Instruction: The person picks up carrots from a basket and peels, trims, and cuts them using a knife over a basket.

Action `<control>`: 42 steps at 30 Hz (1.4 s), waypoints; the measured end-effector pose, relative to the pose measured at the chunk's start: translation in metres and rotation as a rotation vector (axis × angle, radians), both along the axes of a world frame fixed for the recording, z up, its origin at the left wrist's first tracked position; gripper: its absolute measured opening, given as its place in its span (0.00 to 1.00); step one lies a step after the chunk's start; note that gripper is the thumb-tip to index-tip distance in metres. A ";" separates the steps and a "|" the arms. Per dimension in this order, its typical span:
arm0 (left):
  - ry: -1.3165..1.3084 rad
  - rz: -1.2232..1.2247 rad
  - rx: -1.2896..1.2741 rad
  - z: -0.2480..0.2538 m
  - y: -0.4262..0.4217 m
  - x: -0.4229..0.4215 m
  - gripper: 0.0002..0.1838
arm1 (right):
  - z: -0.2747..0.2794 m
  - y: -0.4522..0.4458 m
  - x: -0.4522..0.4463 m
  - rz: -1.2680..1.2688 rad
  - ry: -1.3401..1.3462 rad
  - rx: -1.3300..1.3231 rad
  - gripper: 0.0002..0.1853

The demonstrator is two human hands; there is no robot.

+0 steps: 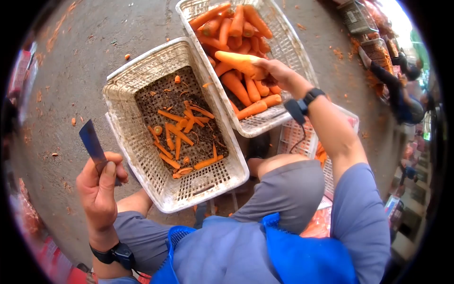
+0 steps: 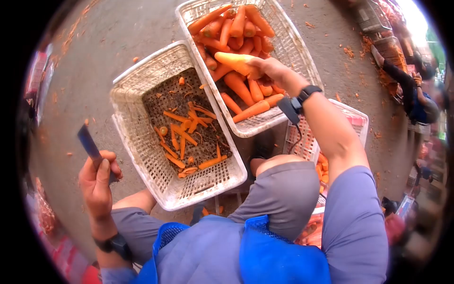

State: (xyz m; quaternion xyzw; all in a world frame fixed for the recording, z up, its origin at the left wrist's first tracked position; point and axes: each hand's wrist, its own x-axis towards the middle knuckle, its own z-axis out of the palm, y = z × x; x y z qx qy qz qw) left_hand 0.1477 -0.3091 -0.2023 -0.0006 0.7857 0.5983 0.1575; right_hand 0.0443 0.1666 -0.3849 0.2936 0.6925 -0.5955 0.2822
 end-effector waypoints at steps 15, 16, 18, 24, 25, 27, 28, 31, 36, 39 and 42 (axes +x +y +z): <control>-0.063 -0.170 0.805 0.009 0.063 0.014 0.29 | 0.219 -0.091 0.208 0.172 0.340 -1.039 0.41; -0.060 -0.141 0.872 0.011 0.064 0.017 0.32 | 0.223 -0.107 0.216 0.183 0.307 -1.013 0.41; -0.086 -0.138 0.995 0.011 0.057 0.027 0.34 | 0.216 -0.128 0.221 0.286 0.266 -1.056 0.41; -0.143 -0.232 1.213 0.029 0.031 0.032 0.23 | 0.198 -0.163 0.208 0.250 0.177 -1.198 0.38; -0.145 -0.228 1.180 0.021 0.026 0.027 0.22 | 0.188 -0.166 0.204 0.254 0.151 -1.203 0.38; -0.145 -0.208 1.111 0.008 0.016 0.018 0.20 | 0.176 -0.172 0.197 0.269 0.121 -1.134 0.37; -0.129 -0.127 1.027 0.002 0.015 0.018 0.26 | 0.175 -0.174 0.195 0.238 0.128 -1.026 0.39; -0.091 -0.100 0.866 -0.003 0.016 0.010 0.21 | 0.160 -0.177 0.181 0.369 0.394 -0.634 0.35; -0.285 -0.027 0.656 -0.018 0.039 0.009 0.15 | 0.156 -0.208 0.165 0.518 0.745 -0.010 0.36; -0.306 -0.017 0.619 -0.025 0.046 0.006 0.14 | 0.148 -0.213 0.165 0.448 0.605 -0.071 0.29; -0.244 0.027 0.540 -0.012 0.044 -0.003 0.10 | 0.151 -0.206 0.166 0.391 0.496 -0.223 0.25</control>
